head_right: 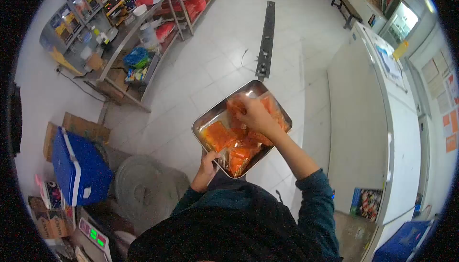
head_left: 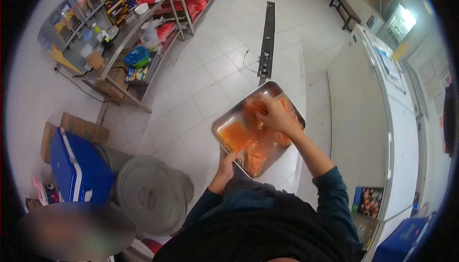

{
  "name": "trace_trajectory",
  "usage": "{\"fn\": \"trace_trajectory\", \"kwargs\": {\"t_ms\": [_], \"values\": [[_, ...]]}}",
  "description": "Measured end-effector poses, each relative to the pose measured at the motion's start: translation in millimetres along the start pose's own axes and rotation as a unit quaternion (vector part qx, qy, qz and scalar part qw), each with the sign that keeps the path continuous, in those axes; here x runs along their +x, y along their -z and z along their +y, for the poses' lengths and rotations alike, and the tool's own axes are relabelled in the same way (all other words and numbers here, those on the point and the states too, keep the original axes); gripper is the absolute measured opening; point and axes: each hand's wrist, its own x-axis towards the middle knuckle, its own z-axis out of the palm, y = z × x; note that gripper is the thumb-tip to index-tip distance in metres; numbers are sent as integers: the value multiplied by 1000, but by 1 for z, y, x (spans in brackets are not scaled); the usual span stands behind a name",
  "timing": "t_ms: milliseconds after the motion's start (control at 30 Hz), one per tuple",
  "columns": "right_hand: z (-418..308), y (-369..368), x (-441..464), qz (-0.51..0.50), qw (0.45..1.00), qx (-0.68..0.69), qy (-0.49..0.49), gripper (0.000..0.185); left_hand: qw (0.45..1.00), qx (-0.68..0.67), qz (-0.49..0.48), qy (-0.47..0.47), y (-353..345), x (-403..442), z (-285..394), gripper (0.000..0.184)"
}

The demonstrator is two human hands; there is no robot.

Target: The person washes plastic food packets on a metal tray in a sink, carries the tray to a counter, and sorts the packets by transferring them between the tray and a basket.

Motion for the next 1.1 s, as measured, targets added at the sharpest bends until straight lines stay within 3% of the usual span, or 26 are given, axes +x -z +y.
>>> {"fn": "trace_trajectory", "kwargs": {"t_ms": [67,200,300,400,500,533,633,700,800,900,933,1033,1067,1100], "values": [[24,18,54,31,982,188,-18,31,1000,-8,-11,11,-11,62,16,56],[69,45,156,81,958,269,-57,29,999,-9,-15,47,-33,183,43,56],[98,47,231,129,982,45,132,38,999,5,-3,36,-53,281,48,54],[128,42,301,18,984,-67,167,49,999,21,37,0,-82,373,47,49],[178,65,379,-61,990,-17,129,55,994,-37,-41,91,-77,474,50,55],[196,84,408,-48,982,68,169,57,996,-49,6,73,-92,498,57,51],[247,184,466,-92,977,122,147,59,998,-20,7,66,-120,570,65,47],[321,210,522,45,982,-106,152,65,997,-3,17,69,-124,624,76,51],[384,229,619,-155,975,-157,-23,66,998,-28,-2,52,-124,703,100,52],[425,230,715,-208,975,-80,-8,64,997,-51,3,64,-118,791,106,53],[438,233,749,-198,978,-67,-6,59,999,-37,5,28,-120,823,109,53],[471,260,836,-83,982,-166,-38,57,998,-8,51,44,-126,910,123,54],[478,274,869,-50,981,-174,-65,53,998,-38,44,9,-138,941,134,55],[490,281,901,-9,974,-224,-30,51,999,-20,12,23,-147,973,153,55]]}}
